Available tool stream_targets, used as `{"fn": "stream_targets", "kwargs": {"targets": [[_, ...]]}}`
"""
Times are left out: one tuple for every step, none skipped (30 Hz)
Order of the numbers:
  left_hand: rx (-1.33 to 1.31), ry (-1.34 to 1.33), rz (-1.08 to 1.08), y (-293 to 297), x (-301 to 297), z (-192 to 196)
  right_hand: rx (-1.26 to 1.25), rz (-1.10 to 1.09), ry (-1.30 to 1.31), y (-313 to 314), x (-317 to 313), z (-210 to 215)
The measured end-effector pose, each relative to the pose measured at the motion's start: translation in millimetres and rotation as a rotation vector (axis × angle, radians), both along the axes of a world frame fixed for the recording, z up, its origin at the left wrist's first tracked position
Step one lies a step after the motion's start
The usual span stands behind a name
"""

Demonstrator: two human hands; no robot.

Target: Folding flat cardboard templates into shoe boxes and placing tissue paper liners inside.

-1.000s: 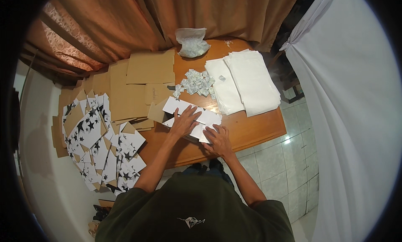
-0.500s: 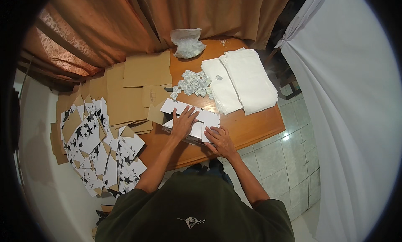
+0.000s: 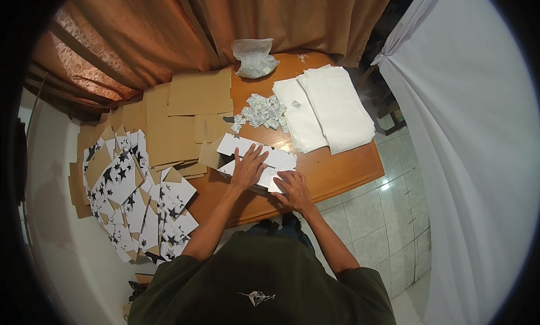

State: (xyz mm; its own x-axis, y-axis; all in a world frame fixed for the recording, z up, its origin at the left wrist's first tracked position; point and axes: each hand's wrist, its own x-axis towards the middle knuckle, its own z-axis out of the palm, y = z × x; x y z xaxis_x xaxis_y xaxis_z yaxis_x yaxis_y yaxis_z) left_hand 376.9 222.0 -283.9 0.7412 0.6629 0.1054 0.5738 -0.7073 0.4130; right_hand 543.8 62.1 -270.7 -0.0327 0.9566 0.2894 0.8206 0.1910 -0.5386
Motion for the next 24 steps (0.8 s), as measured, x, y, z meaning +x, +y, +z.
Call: {"fn": "stream_targets", "kwargs": {"targets": [[-0.032, 0.003, -0.005, -3.1, -0.2, 2.3, -0.013, -0.031, 0.001, -1.6, 0.5, -2.6], [-0.032, 0.004, 0.001, -5.6, -3.0, 1.0, -0.024, -0.055, 0.004, -1.1, -1.3, -1.7], [-0.016, 0.016, 0.001, -8.0, -5.4, -0.2, -0.024, -0.048, 0.006, -1.5, -3.0, -0.5], [-0.001, 0.028, 0.002, -10.0, -7.8, -1.5, -0.023, -0.082, 0.007, -2.6, -4.7, 0.7], [-0.001, 0.028, 0.002, -12.0, -8.5, -0.9, -0.023, -0.121, 0.006, -3.8, -5.7, 2.6], [0.005, 0.048, -0.004, -13.9, -9.0, -0.4, -0.024, -0.12, 0.006, -4.1, -6.5, 2.3], [0.012, 0.069, -0.011, -15.7, -9.3, 0.1, -0.034, -0.141, -0.003, -4.1, -7.1, 1.9], [0.013, 0.069, -0.008, -17.6, -9.8, -0.8, -0.042, -0.16, -0.012, -4.4, -7.6, 0.5], [0.025, 0.082, -0.012, -19.6, -9.5, -1.8, -0.041, -0.157, -0.012, -5.3, -8.0, -1.0], [0.037, 0.095, -0.016, -21.3, -9.1, -2.8, -0.04, -0.176, 0.001, -6.8, -8.7, -2.4], [0.038, 0.095, -0.013, -22.4, -8.9, -3.7, -0.04, -0.194, 0.014, -8.6, -9.7, -4.2], [0.031, 0.112, -0.014, -23.1, -8.6, -4.6, -0.039, -0.19, 0.014, -10.7, -10.9, -6.0], [0.025, 0.129, -0.015, -23.9, -8.2, -5.4, -0.015, -0.189, -0.014, -13.0, -12.4, -7.7], [0.025, 0.129, -0.013, -25.1, -7.6, -5.8, 0.008, -0.187, -0.042, -14.6, -13.5, -7.7], [0.016, 0.116, -0.007, -26.4, -7.1, -6.1, 0.009, -0.185, -0.043, -15.8, -13.9, -7.6], [0.008, 0.103, -0.001, -27.8, -6.8, -6.2, 0.035, -0.173, -0.077, -17.0, -14.2, -7.4], [0.008, 0.103, 0.0, -29.1, -6.8, -4.9, 0.061, -0.163, -0.111, -18.3, -14.0, -7.0], [-0.014, 0.093, 0.005, -30.3, -7.8, -3.5, 0.061, -0.162, -0.112, -19.8, -13.7, -6.6], [-0.036, 0.084, 0.011, -31.3, -8.5, -2.0, 0.08, -0.139, -0.142, -21.2, -13.3, -6.2], [-0.035, 0.083, 0.013, -31.0, -8.6, -0.6, 0.099, -0.117, -0.172, -22.8, -12.6, -6.5], [-0.054, 0.062, 0.023, -29.8, -8.2, 0.8, 0.1, -0.115, -0.173, -24.3, -11.2, -8.2], [-0.073, 0.042, 0.033, -29.1, -7.3, 2.2, 0.142, -0.104, -0.213, -25.4, -9.4, -9.9], [-0.073, 0.041, 0.035, -29.2, -5.7, 4.0, 0.182, -0.095, -0.252, -26.5, -8.2, -10.4], [-0.04, 0.01, 0.057, -29.5, -4.1, 5.9, 0.183, -0.093, -0.253, -28.2, -7.5, -10.9]]}}
